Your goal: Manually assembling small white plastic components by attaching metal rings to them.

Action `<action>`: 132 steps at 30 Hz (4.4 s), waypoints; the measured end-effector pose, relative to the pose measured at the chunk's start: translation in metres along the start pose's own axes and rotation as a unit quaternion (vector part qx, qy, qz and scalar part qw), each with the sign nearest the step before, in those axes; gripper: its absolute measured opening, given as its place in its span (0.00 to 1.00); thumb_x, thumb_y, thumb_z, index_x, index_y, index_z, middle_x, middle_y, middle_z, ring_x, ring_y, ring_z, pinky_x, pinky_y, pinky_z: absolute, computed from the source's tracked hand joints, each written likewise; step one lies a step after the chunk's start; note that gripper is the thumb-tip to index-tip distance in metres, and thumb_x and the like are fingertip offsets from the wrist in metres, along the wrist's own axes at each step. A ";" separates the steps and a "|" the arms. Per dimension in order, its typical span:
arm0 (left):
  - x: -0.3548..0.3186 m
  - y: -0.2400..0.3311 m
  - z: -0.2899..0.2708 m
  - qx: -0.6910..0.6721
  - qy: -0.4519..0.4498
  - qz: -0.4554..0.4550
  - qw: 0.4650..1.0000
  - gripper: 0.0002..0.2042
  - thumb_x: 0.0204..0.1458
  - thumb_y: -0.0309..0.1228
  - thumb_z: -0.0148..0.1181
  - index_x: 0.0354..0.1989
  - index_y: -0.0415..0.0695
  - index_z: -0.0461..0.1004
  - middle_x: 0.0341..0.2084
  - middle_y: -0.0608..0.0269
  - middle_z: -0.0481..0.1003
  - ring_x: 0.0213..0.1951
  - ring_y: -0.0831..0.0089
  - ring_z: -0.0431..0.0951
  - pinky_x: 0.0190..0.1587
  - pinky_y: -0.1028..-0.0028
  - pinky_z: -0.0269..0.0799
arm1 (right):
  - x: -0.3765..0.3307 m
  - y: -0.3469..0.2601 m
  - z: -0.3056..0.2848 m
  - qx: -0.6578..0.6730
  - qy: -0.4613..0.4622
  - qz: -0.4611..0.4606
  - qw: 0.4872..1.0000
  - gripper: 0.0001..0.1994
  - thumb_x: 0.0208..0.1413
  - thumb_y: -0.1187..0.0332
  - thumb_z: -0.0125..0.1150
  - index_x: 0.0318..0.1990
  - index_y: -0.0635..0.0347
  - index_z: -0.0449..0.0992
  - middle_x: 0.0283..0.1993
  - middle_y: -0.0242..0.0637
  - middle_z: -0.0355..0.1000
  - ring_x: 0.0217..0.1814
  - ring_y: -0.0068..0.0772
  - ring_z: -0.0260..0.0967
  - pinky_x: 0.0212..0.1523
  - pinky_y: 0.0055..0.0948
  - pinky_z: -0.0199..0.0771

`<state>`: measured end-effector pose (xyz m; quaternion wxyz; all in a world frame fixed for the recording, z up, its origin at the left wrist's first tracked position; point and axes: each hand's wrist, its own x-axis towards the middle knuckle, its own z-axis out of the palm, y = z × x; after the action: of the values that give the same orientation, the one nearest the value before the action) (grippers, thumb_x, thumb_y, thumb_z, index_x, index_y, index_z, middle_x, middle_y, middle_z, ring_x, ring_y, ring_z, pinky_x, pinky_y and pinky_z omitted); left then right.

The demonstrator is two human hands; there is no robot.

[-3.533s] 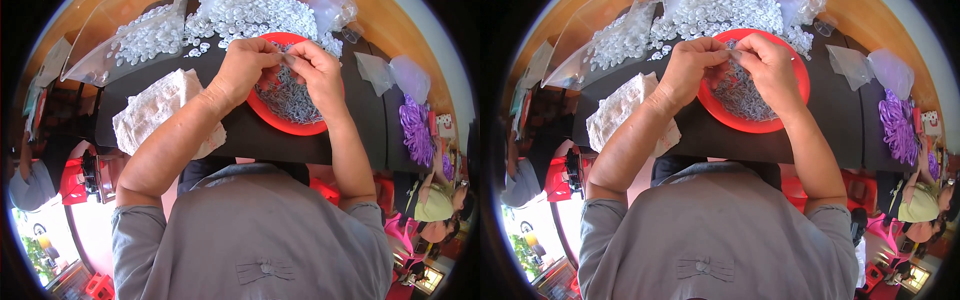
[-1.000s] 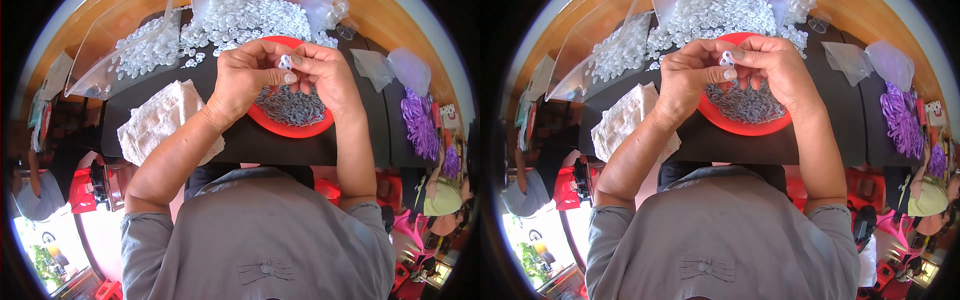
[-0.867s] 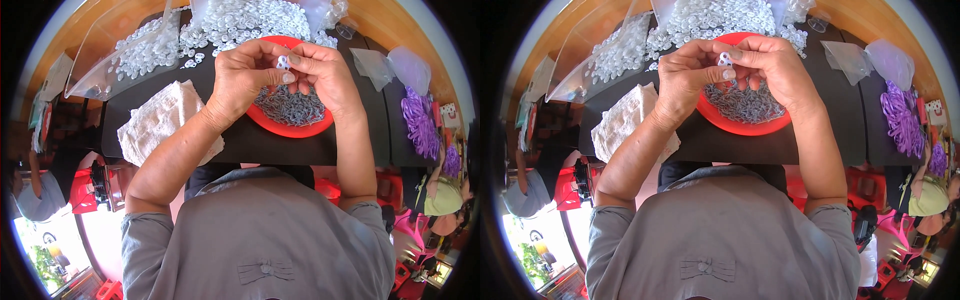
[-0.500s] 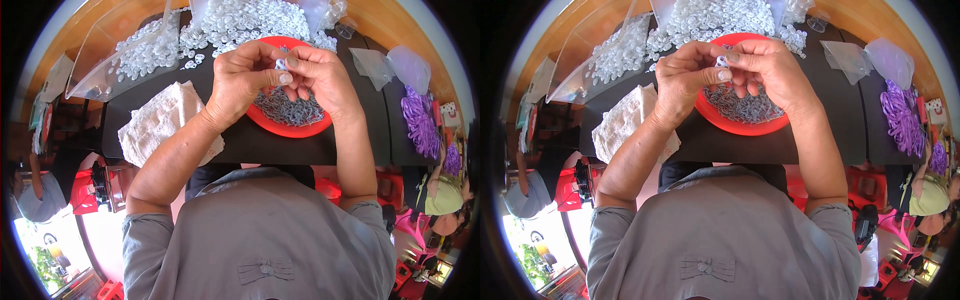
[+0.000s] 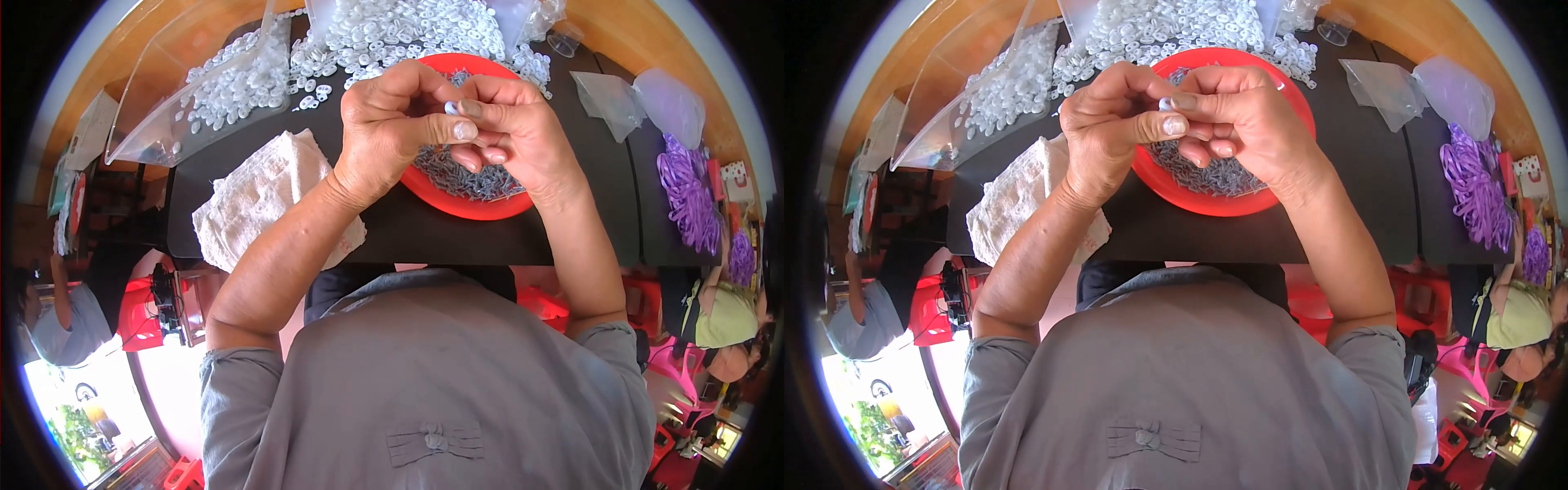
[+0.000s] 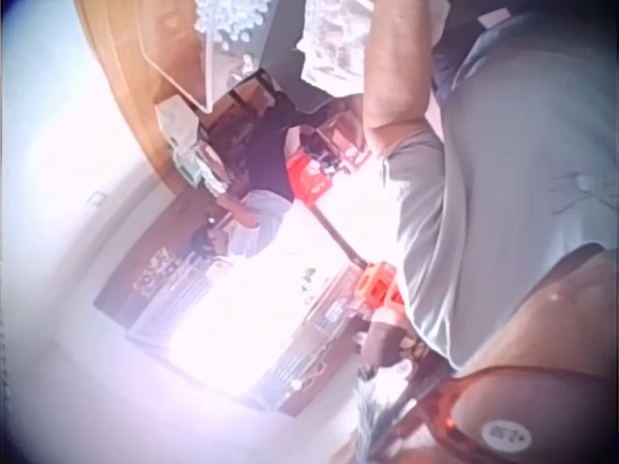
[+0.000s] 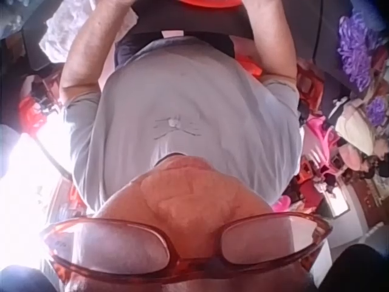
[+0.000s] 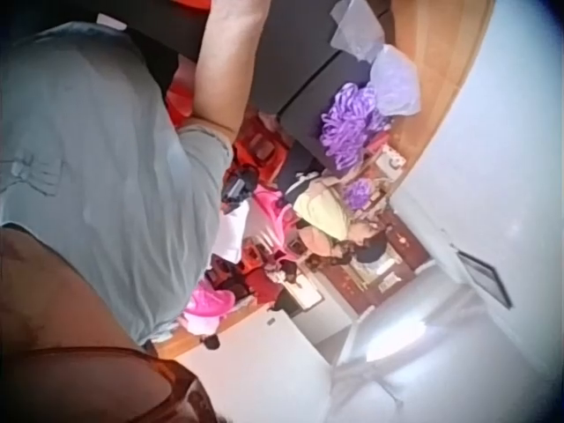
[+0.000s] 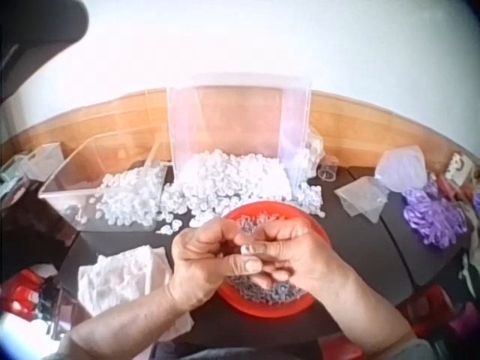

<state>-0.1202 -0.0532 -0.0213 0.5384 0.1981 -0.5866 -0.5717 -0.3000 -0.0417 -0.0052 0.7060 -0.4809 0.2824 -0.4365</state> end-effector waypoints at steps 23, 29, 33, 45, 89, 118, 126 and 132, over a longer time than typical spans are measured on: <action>0.008 -0.007 0.005 0.059 0.109 -0.108 0.986 0.06 0.54 0.28 0.61 0.30 0.37 0.75 0.18 0.67 0.73 0.19 0.83 0.68 0.20 0.83 0.62 | 0.008 0.011 0.007 -0.176 0.203 -0.133 0.954 0.07 0.57 0.68 0.60 0.31 0.62 0.76 0.22 0.26 0.67 0.23 0.17 0.65 0.21 0.16 0.55; 0.009 -0.003 -0.004 0.029 0.091 -0.123 0.988 0.06 0.53 0.29 0.59 0.30 0.37 0.75 0.18 0.66 0.72 0.17 0.80 0.68 0.19 0.80 0.61 | 0.007 0.011 0.013 -0.199 0.199 -0.126 0.951 0.08 0.57 0.66 0.60 0.31 0.61 0.76 0.22 0.26 0.67 0.23 0.16 0.63 0.21 0.16 0.56; 0.009 -0.004 0.002 0.042 0.102 -0.119 0.987 0.07 0.52 0.29 0.59 0.28 0.38 0.75 0.17 0.65 0.72 0.17 0.79 0.68 0.19 0.80 0.62 | 0.008 0.014 0.011 -0.186 0.202 -0.142 0.951 0.09 0.60 0.66 0.57 0.33 0.63 0.76 0.23 0.28 0.68 0.24 0.18 0.66 0.23 0.16 0.55; 0.007 -0.009 -0.001 0.065 0.102 -0.093 0.988 0.05 0.52 0.28 0.58 0.30 0.38 0.74 0.18 0.67 0.72 0.18 0.82 0.68 0.20 0.82 0.61 | 0.007 0.014 0.016 -0.263 0.205 -0.134 0.933 0.09 0.60 0.65 0.56 0.35 0.63 0.76 0.24 0.28 0.69 0.25 0.17 0.66 0.24 0.16 0.57; 0.007 -0.007 0.000 0.027 0.106 -0.149 0.983 0.08 0.55 0.30 0.58 0.33 0.37 0.74 0.18 0.66 0.71 0.17 0.80 0.67 0.18 0.81 0.61 | 0.010 0.011 0.012 -0.203 0.203 -0.091 0.954 0.10 0.59 0.65 0.58 0.32 0.63 0.76 0.21 0.27 0.66 0.22 0.19 0.67 0.20 0.16 0.55; 0.004 -0.016 0.001 0.025 0.118 -0.170 0.978 0.06 0.56 0.29 0.59 0.29 0.39 0.73 0.17 0.68 0.70 0.17 0.82 0.66 0.17 0.82 0.58 | 0.011 0.016 0.012 -0.289 0.197 -0.100 0.931 0.08 0.60 0.67 0.56 0.32 0.61 0.75 0.22 0.26 0.68 0.23 0.15 0.65 0.22 0.15 0.55; 0.005 -0.014 0.000 0.022 0.116 -0.121 0.986 0.06 0.55 0.27 0.59 0.29 0.39 0.73 0.17 0.68 0.70 0.17 0.82 0.66 0.18 0.82 0.59 | 0.015 0.018 0.013 -0.265 0.200 -0.112 0.937 0.08 0.61 0.67 0.55 0.32 0.61 0.75 0.22 0.26 0.67 0.22 0.16 0.64 0.21 0.15 0.55; 0.013 -0.002 -0.003 -0.046 0.034 -0.118 0.991 0.08 0.51 0.27 0.65 0.37 0.37 0.76 0.23 0.65 0.76 0.20 0.80 0.70 0.20 0.80 0.63 | 0.006 -0.005 -0.009 -0.232 0.119 -0.098 0.960 0.10 0.61 0.66 0.55 0.33 0.65 0.73 0.21 0.28 0.66 0.20 0.18 0.64 0.19 0.14 0.55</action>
<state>-0.1230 -0.0660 -0.0185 0.4952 0.2604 -0.5132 -0.6509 -0.3064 -0.0520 -0.0036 0.4901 -0.6011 0.4097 -0.4803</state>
